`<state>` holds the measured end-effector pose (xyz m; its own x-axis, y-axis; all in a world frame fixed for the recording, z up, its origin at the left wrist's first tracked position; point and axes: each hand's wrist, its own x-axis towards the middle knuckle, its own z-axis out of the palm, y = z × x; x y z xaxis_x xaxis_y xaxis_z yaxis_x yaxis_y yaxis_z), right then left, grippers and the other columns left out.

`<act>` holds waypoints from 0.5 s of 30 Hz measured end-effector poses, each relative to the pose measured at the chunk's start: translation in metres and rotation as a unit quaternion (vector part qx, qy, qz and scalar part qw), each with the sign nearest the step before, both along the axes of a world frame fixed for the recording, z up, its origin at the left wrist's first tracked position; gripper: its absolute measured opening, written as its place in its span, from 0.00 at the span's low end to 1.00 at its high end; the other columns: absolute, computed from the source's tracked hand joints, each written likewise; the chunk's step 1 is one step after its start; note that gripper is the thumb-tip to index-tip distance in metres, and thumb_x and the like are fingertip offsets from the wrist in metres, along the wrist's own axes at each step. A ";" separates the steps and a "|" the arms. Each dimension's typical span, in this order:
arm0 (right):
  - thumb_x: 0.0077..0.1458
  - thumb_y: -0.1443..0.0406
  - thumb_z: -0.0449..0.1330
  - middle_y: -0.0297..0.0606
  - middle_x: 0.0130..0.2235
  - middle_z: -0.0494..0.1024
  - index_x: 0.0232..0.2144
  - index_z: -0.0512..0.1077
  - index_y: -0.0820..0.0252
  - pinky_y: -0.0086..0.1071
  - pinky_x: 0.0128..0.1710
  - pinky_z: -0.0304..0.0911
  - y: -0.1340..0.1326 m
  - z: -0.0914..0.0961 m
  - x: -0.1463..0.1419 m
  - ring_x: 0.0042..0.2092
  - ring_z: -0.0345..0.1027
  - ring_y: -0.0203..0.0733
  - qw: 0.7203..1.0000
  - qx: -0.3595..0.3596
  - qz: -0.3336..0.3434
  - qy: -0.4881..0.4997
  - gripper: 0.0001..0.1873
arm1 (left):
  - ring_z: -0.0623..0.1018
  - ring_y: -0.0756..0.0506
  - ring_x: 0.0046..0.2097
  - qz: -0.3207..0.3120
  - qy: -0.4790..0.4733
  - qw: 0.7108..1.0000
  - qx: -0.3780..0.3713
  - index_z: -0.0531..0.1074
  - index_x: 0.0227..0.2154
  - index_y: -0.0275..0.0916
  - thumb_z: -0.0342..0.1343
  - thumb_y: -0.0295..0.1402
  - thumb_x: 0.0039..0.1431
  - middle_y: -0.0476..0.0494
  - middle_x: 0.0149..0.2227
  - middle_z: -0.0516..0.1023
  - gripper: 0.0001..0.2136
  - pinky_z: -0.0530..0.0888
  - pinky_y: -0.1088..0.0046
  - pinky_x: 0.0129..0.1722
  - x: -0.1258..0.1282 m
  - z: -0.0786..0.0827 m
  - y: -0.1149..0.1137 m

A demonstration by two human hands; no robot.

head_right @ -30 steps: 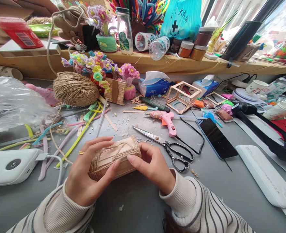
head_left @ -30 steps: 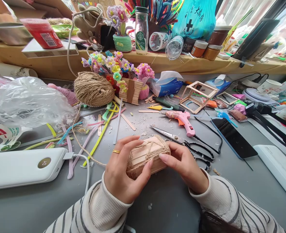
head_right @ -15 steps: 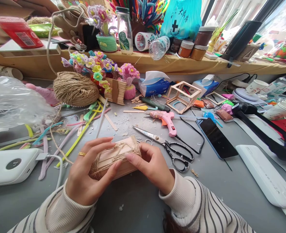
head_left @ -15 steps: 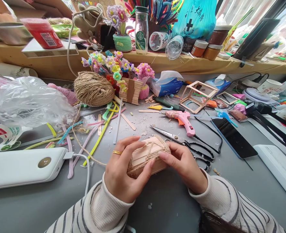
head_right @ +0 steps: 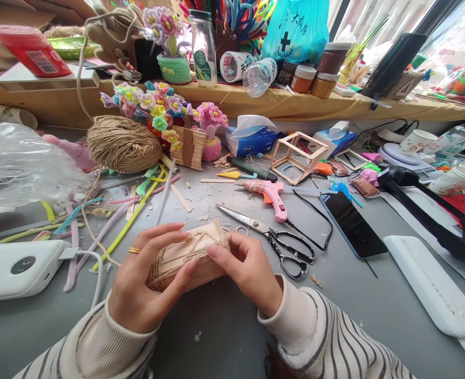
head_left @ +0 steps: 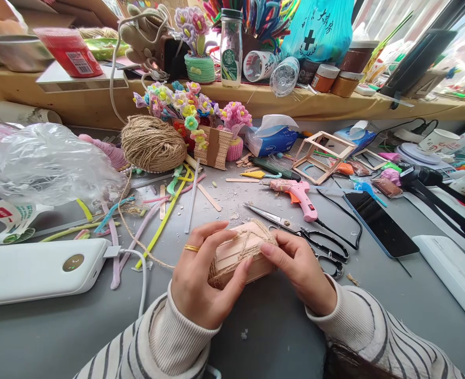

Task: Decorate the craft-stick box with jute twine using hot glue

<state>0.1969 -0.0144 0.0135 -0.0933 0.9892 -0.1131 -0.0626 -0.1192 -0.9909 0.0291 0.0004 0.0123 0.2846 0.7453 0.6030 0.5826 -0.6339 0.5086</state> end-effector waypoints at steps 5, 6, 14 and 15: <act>0.49 0.55 0.58 0.29 0.22 0.59 0.20 0.64 0.62 0.25 0.25 0.50 0.000 -0.001 0.000 0.26 0.51 0.30 1.000 0.005 -0.003 0.000 0.17 | 0.72 0.46 0.46 -0.002 0.001 1.000 0.000 0.67 0.40 0.34 0.56 0.31 0.51 0.38 0.44 0.70 0.13 0.72 0.70 0.46 0.000 0.000 0.000; 0.49 0.55 0.58 0.29 0.22 0.59 0.20 0.63 0.62 0.25 0.24 0.49 0.000 -0.001 0.001 0.26 0.51 0.30 1.000 0.006 -0.003 0.000 0.17 | 0.72 0.46 0.46 -0.002 0.001 1.000 0.000 0.67 0.40 0.34 0.56 0.31 0.51 0.38 0.44 0.70 0.13 0.72 0.70 0.45 0.000 -0.001 0.000; 0.50 0.55 0.57 0.30 0.22 0.60 0.21 0.65 0.61 0.26 0.25 0.50 0.000 -0.004 0.002 0.26 0.51 0.31 1.000 0.015 0.001 0.005 0.17 | 0.72 0.46 0.46 0.001 0.001 1.000 -0.004 0.67 0.40 0.35 0.56 0.31 0.51 0.39 0.44 0.70 0.13 0.72 0.69 0.46 0.000 0.000 0.000; 0.51 0.54 0.56 0.31 0.23 0.61 0.22 0.66 0.61 0.27 0.26 0.51 0.000 -0.005 0.002 0.27 0.53 0.32 1.000 0.019 0.001 0.011 0.17 | 0.72 0.46 0.46 0.001 0.003 1.000 -0.004 0.66 0.40 0.36 0.56 0.31 0.51 0.39 0.44 0.70 0.13 0.72 0.69 0.46 0.000 0.000 0.000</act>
